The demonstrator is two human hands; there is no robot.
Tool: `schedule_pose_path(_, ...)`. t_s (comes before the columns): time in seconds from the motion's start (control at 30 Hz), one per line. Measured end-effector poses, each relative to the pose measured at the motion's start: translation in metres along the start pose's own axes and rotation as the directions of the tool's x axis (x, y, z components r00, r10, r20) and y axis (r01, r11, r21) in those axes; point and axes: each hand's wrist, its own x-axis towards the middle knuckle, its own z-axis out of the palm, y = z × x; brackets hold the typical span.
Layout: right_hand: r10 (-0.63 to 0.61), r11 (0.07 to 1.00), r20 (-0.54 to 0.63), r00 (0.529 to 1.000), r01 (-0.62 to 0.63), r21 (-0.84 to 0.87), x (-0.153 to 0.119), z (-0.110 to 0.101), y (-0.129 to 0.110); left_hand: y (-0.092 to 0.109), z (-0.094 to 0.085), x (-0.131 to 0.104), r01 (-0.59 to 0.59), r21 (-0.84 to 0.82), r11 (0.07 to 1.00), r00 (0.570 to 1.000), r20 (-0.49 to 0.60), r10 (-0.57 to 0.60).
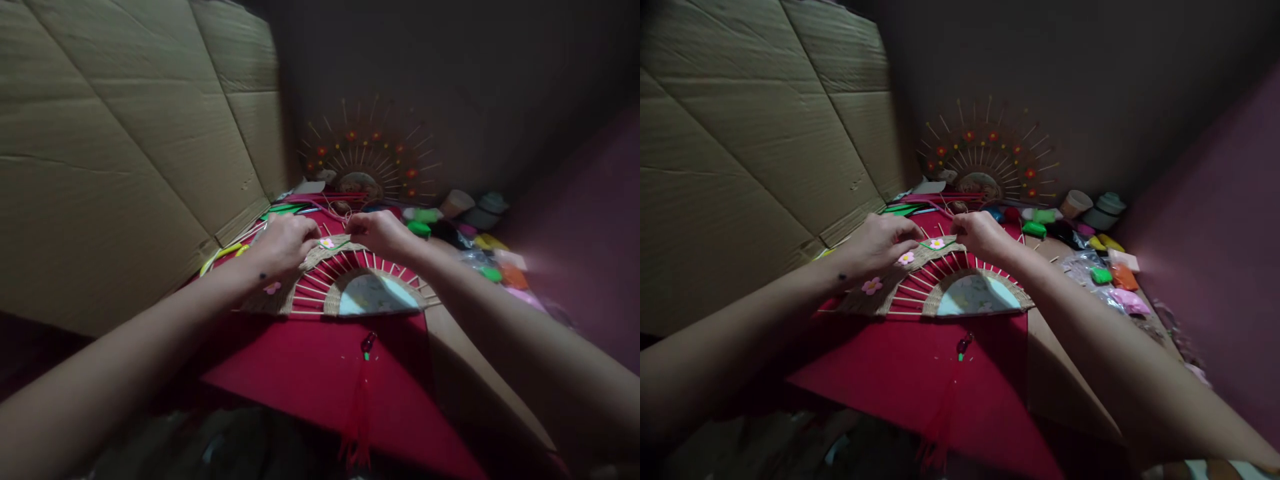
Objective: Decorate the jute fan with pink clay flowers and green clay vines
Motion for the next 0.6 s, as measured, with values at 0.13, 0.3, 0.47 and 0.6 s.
schedule_pose_path(0.13, -0.021, 1.000, 0.032, 0.999, 0.020, 0.017, 0.011, 0.010, 0.012, 0.000, 0.013, 0.011, -0.006, 0.029, 1.000, 0.999, 0.050, 0.005)
schedule_pose_path(0.3, -0.031, 0.998, 0.079, 0.996, 0.026, 0.063, 0.021, 0.021, 0.022, 0.001, 0.023, 0.018, 0.003, 0.050, 0.999, 0.998, 0.062, -0.006)
schedule_pose_path(0.47, -0.013, 0.996, 0.056, 0.998, 0.008, 0.089, 0.022, 0.026, 0.028, 0.000, 0.026, 0.019, 0.013, 0.040, 0.999, 0.998, 0.063, -0.016)
schedule_pose_path(0.6, 0.021, 0.994, 0.008, 1.000, -0.022, 0.103, 0.020, 0.025, 0.036, 0.000, 0.024, 0.021, 0.020, 0.050, 0.999, 0.997, 0.077, -0.023)
